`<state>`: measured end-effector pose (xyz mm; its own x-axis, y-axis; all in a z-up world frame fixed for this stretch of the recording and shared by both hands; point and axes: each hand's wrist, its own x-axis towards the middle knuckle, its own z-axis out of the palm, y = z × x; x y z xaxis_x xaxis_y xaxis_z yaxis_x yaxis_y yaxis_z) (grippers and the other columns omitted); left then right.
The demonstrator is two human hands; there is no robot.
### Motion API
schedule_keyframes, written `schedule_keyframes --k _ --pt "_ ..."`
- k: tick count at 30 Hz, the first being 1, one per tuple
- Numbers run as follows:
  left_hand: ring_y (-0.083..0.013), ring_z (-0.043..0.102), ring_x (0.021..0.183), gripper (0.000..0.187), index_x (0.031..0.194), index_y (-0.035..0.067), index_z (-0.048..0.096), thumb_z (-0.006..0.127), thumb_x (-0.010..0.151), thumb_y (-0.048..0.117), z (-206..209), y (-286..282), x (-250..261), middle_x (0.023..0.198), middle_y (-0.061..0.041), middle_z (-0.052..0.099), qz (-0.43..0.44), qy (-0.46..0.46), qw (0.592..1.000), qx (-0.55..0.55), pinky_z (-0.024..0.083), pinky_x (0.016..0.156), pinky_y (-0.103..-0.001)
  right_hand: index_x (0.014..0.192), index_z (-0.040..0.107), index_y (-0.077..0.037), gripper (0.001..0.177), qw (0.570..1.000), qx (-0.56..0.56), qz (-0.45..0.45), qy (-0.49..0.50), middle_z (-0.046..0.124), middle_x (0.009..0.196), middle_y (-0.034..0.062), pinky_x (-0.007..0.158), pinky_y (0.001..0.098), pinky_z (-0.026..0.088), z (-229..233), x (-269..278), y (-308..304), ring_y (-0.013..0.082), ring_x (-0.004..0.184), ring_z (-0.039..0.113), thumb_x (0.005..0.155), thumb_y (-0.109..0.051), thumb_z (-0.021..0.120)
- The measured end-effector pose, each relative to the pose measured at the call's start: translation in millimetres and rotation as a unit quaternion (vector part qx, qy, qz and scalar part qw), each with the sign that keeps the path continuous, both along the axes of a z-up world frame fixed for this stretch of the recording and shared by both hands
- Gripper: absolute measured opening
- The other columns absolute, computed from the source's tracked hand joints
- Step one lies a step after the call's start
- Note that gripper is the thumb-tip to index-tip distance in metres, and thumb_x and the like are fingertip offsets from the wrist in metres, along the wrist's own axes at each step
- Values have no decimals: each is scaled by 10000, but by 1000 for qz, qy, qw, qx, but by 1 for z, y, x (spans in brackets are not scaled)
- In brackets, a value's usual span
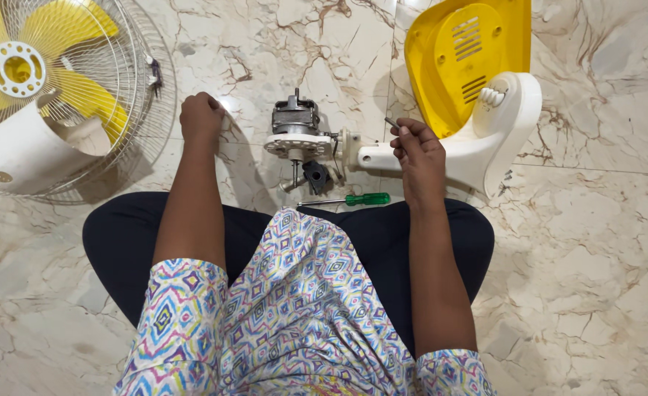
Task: The person sits on the floor and uses a screwdriver to tighten screws on the motor housing of a disassembled electric fan. The fan blades and cage are visible nearby. The person continues to secure the motor to the fan stand.
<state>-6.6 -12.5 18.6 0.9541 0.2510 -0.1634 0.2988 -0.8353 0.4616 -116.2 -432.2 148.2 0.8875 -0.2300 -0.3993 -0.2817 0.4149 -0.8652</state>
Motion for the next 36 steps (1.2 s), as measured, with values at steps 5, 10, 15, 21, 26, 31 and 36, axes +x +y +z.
schedule_keyframes --k 5,10,15,21,26,31,36 --pt "-353 659 957 198 919 57 709 836 804 156 4 -7 -6 1040 -147 664 22 16 1000 6 530 804 -446 1194 674 -12 208 1000 -7 6 0 693 1015 31 772 230 501 3 0 2 83 847 620 1010 -106 656" --pt "-342 686 933 93 922 66 731 780 849 96 11 -10 -7 1005 -141 704 39 13 999 -3 543 784 -443 1191 670 -13 202 1000 -7 9 -6 696 1014 29 771 229 504 5 0 3 81 844 625 1012 -105 652" --pt "-334 696 893 110 917 46 739 805 829 44 54 -32 -4 967 -159 712 -21 -120 992 -17 545 773 -421 1196 665 -16 204 997 -72 15 -37 686 1007 16 755 218 491 8 2 3 70 839 617 1016 -111 650" --pt "-224 727 867 225 1061 48 707 744 872 -68 120 -111 -35 1038 -109 723 -181 -266 928 -188 589 782 -329 1177 620 -17 183 983 -161 6 -86 652 960 -1 750 208 488 3 7 1 59 841 597 1012 -87 656" --pt "-239 690 881 187 1012 118 732 777 855 27 128 -191 -112 943 -45 729 -335 -287 874 -202 542 803 -402 1160 632 -1 159 982 -156 22 -101 648 949 0 740 203 478 -1 5 0 51 823 568 1021 -68 668" --pt "-240 670 875 167 1013 104 745 771 848 97 118 -231 -133 932 -33 749 -322 -287 884 -181 520 773 -396 1104 680 -6 123 966 -241 55 -80 710 967 17 697 205 475 4 -1 -2 41 789 587 996 -65 678" --pt "-230 650 827 115 961 121 751 792 854 117 108 -244 -127 859 -18 723 -249 -281 909 -180 517 751 -363 1052 688 -12 109 951 -294 76 -64 727 925 16 682 215 527 3 7 -1 46 775 635 968 -81 689"
